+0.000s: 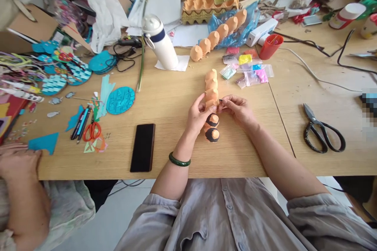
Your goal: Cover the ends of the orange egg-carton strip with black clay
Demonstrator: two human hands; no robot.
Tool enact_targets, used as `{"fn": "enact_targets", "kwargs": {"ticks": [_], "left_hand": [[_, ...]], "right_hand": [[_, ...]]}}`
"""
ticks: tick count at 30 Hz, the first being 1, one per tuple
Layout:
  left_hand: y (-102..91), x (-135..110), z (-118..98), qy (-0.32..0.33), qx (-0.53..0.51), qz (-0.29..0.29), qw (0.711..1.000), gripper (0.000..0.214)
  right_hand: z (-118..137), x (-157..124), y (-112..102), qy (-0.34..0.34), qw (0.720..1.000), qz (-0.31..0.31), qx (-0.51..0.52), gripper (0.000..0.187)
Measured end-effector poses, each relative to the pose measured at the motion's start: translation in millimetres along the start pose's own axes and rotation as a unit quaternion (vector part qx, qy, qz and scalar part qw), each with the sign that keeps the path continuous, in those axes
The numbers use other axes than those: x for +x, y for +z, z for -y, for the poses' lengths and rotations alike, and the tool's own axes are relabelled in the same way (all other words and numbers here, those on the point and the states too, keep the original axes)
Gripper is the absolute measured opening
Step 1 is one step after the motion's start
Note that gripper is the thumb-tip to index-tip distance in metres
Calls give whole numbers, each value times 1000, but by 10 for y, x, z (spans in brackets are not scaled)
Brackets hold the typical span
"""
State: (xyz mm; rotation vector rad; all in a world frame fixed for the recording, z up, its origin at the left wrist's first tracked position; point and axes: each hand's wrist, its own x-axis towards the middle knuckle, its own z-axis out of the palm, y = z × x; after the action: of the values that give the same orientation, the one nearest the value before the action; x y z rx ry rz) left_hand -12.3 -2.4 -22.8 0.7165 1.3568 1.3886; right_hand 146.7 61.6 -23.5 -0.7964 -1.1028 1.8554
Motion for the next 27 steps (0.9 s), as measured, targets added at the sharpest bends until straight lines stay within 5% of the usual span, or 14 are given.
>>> {"fn": "enact_targets", "kwargs": {"ticks": [8,17,22,27], "left_hand": [[98,-71,-145,-63,-237,61,968,43],[113,-121,-260,-103,-261,118,953,40],[108,-353,-365,-63,-232,70,968,37],[32,-731,-426,-11,-251,-25,968,48]], "right_hand": [[113,-81,65,-54,997,-47,-15,37],[185,-350,403,-102,991,-42,-81,32],[294,-569,555,-148,978,-55,-135,31],[314,-931,656,-198,928,-83,-305,13]]}}
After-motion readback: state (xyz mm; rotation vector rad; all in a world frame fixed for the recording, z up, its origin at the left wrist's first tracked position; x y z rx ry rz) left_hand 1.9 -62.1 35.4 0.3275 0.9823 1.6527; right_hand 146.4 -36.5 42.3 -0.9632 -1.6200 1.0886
